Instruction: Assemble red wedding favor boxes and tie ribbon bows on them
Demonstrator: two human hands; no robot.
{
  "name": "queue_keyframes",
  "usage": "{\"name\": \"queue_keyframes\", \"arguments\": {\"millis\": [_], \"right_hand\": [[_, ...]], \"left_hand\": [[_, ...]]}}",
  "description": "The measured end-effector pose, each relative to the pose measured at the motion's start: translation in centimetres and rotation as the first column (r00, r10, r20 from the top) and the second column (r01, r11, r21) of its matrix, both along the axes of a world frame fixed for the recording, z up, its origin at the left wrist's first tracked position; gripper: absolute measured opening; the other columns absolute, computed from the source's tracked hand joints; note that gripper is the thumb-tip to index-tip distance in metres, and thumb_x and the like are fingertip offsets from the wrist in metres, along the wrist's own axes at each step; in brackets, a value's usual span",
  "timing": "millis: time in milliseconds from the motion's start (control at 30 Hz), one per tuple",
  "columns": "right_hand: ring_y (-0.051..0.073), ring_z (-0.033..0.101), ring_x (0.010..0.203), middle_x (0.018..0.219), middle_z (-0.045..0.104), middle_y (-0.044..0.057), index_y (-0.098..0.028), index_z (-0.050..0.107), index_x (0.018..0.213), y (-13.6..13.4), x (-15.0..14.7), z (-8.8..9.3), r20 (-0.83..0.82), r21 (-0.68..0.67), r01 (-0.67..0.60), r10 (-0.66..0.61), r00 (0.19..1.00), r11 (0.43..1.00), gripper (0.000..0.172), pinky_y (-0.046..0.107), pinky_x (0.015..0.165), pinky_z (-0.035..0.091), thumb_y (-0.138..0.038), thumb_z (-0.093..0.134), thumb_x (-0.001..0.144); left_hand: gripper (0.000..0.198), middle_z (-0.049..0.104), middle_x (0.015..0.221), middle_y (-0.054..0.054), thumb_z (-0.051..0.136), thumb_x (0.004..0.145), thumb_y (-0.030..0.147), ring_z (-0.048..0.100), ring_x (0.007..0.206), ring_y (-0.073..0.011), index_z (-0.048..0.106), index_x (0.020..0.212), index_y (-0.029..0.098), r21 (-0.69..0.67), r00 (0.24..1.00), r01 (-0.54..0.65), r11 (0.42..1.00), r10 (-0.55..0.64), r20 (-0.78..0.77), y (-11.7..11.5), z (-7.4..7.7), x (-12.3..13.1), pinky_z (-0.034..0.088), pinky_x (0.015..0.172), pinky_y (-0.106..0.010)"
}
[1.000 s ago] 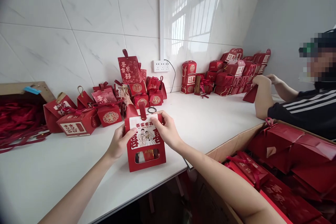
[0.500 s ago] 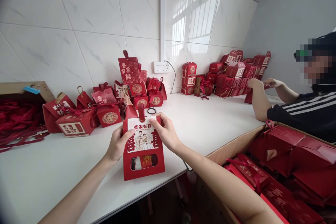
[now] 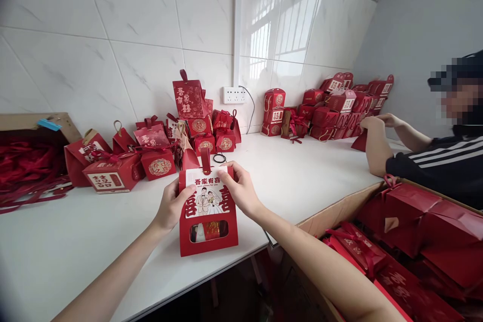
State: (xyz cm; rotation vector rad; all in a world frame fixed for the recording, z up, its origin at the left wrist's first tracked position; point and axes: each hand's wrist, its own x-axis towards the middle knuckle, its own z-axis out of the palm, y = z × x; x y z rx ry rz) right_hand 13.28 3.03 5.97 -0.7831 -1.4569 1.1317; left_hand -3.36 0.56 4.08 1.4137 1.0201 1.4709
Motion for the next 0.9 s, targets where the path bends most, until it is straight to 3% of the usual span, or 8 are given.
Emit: {"name": "queue_keyframes", "arguments": {"millis": [400, 500, 567, 633, 733, 800, 900], "right_hand": [[0.013, 0.049, 0.063, 0.069, 0.051, -0.003, -0.020, 0.053, 0.082, -0.13, 0.13, 0.02, 0.055, 0.021, -0.001, 0.000, 0.998, 1.000, 0.031, 0.026, 0.059, 0.042, -0.051, 0.055, 0.080], [0.019, 0.056, 0.093, 0.099, 0.058, 0.005, -0.022, 0.050, 0.109, -0.15, 0.30, -0.10, 0.036, 0.125, 0.032, -0.036, 0.999, 0.992, 0.039, 0.034, 0.082, 0.046, -0.049, 0.055, 0.081], [0.023, 0.048, 0.115, 0.127, 0.047, 0.009, -0.026, 0.036, 0.128, -0.22, 0.40, -0.10, 0.021, 0.165, 0.041, -0.045, 0.999, 0.985, 0.056, 0.040, 0.096, 0.040, -0.048, 0.057, 0.080], [0.025, 0.041, 0.126, 0.142, 0.031, 0.011, -0.029, 0.022, 0.137, -0.28, 0.45, 0.00, 0.054, 0.087, -0.020, 0.016, 0.998, 0.996, 0.074, 0.044, 0.099, 0.039, -0.049, 0.060, 0.078], [0.029, 0.037, 0.130, 0.148, 0.021, 0.012, -0.031, 0.011, 0.142, -0.20, 0.53, 0.15, 0.093, -0.113, -0.108, 0.119, 0.989, 0.988, 0.089, 0.046, 0.097, 0.042, -0.050, 0.065, 0.073], [0.029, 0.038, 0.129, 0.148, 0.022, 0.011, -0.032, 0.015, 0.141, -0.02, 0.64, 0.10, 0.065, -0.195, -0.106, 0.120, 0.991, 0.975, 0.087, 0.047, 0.099, 0.040, -0.047, 0.067, 0.073], [0.025, 0.049, 0.119, 0.139, 0.037, 0.010, -0.030, 0.027, 0.133, 0.30, 0.84, -0.26, -0.039, -0.287, -0.202, 0.199, 0.979, 0.937, 0.070, 0.046, 0.098, 0.042, -0.043, 0.065, 0.075]], "left_hand": [[0.034, 0.069, 0.080, -0.006, 0.064, 0.069, 0.043, 0.065, 0.068, -0.0219, 0.060, 0.085, 0.014, -0.024, 1.000, -0.020, 1.000, 0.021, 0.021, -0.01, 0.09, 0.02, 0.052, 0.059, -0.030], [0.035, 0.070, 0.079, -0.006, 0.066, 0.067, 0.043, 0.066, 0.070, -0.0232, 0.060, 0.085, 0.014, -0.042, 0.979, -0.156, 0.987, 0.161, 0.129, 0.40, -0.17, 0.00, 0.052, 0.059, -0.030], [0.035, 0.070, 0.083, -0.006, 0.064, 0.070, 0.042, 0.067, 0.074, -0.0229, 0.060, 0.090, 0.015, -0.059, 0.910, -0.310, 0.949, 0.314, 0.270, 0.64, -0.26, 0.12, 0.053, 0.061, -0.029], [0.035, 0.070, 0.095, -0.006, 0.059, 0.075, 0.041, 0.067, 0.082, -0.0220, 0.059, 0.100, 0.017, -0.102, 0.830, -0.387, 0.916, 0.395, 0.394, 0.73, -0.21, 0.37, 0.054, 0.066, -0.029], [0.035, 0.066, 0.111, -0.007, 0.055, 0.080, 0.040, 0.066, 0.091, -0.0214, 0.058, 0.108, 0.019, -0.198, 0.782, -0.357, 0.913, 0.408, 0.472, 0.60, 0.02, 0.78, 0.056, 0.073, -0.030], [0.035, 0.065, 0.113, -0.008, 0.054, 0.081, 0.039, 0.066, 0.092, -0.0217, 0.058, 0.109, 0.019, -0.234, 0.763, -0.353, 0.906, 0.424, 0.488, 0.50, 0.18, 0.88, 0.056, 0.074, -0.030], [0.038, 0.064, 0.116, -0.008, 0.054, 0.081, 0.040, 0.064, 0.099, -0.0223, 0.056, 0.113, 0.020, -0.167, 0.751, -0.414, 0.895, 0.439, 0.494, 0.51, 0.28, 0.67, 0.056, 0.076, -0.029]]}}
